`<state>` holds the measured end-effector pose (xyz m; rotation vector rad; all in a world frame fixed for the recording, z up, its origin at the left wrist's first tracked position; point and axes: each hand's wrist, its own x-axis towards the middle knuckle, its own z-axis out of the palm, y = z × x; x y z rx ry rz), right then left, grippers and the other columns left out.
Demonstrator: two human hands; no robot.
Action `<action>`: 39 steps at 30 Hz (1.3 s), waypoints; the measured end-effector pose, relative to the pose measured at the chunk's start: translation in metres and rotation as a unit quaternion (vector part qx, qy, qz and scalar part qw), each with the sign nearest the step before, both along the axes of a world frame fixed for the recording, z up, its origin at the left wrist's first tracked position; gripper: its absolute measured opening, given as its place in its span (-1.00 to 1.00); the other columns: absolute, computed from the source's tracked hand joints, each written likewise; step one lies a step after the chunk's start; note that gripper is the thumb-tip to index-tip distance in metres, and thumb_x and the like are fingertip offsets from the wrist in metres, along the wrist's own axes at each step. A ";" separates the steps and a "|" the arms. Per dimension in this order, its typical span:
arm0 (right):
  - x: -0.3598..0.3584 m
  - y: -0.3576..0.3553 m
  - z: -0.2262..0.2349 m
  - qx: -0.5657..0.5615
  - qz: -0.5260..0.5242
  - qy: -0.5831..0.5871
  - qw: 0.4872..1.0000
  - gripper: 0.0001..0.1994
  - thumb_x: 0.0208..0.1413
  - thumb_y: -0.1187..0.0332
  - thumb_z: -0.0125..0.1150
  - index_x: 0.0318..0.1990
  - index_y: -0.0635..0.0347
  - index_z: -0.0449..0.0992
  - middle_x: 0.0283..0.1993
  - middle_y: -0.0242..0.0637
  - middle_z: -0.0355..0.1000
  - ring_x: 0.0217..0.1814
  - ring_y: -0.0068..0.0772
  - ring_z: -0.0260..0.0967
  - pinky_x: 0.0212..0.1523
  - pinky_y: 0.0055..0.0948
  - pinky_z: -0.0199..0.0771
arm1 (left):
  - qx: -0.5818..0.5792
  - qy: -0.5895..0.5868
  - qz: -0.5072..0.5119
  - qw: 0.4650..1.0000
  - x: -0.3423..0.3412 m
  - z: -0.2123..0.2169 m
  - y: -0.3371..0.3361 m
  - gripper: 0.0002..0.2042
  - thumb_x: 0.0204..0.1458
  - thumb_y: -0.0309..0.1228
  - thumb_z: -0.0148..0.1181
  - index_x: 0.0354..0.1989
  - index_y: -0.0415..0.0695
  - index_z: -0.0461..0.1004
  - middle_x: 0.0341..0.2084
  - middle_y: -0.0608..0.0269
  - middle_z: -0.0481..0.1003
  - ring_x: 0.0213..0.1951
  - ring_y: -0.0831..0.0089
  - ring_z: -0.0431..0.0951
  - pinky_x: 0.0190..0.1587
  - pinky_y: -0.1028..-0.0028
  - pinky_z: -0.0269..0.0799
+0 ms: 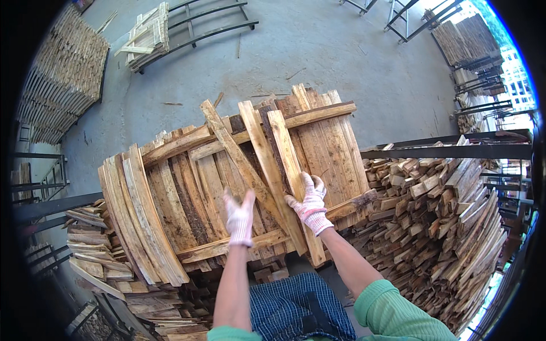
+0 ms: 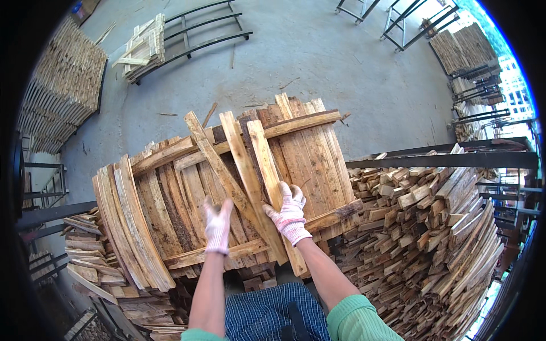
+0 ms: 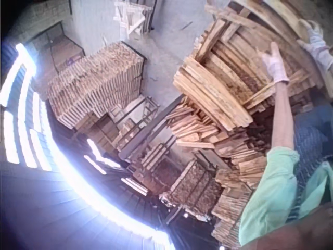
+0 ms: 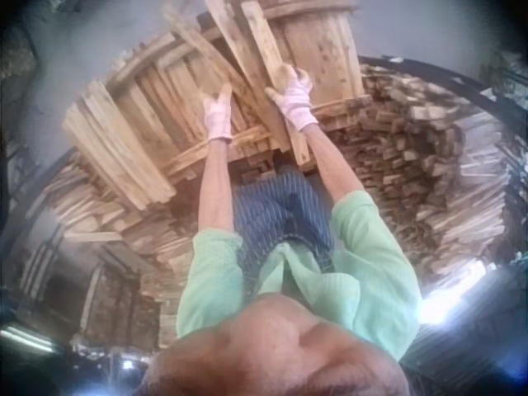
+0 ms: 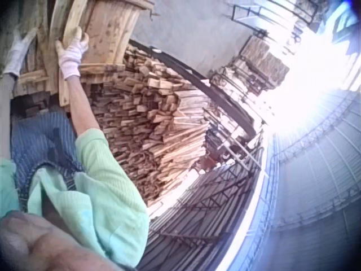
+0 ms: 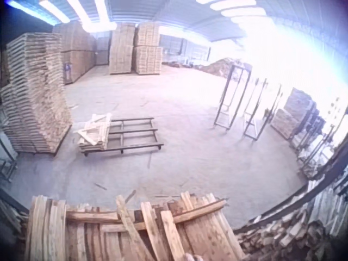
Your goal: The person sorts and stacks thin wood planks by hand, moving groups of them from one pile to another and aligning them onto a base frame.
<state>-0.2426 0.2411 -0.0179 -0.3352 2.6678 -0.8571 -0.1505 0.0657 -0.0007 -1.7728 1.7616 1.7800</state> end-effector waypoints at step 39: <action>0.003 -0.064 0.010 0.341 0.195 0.087 0.915 -0.19 0.04 0.39 0.20 0.49 -0.05 0.02 -0.02 0.07 0.31 -0.04 0.05 0.36 -0.15 -0.12 0.54 | -0.266 0.033 -0.206 0.941 0.063 -0.003 0.035 -0.13 0.10 -0.30 0.24 0.54 0.16 -0.18 0.17 -0.32 0.22 0.07 -0.28 0.40 0.06 0.03 0.43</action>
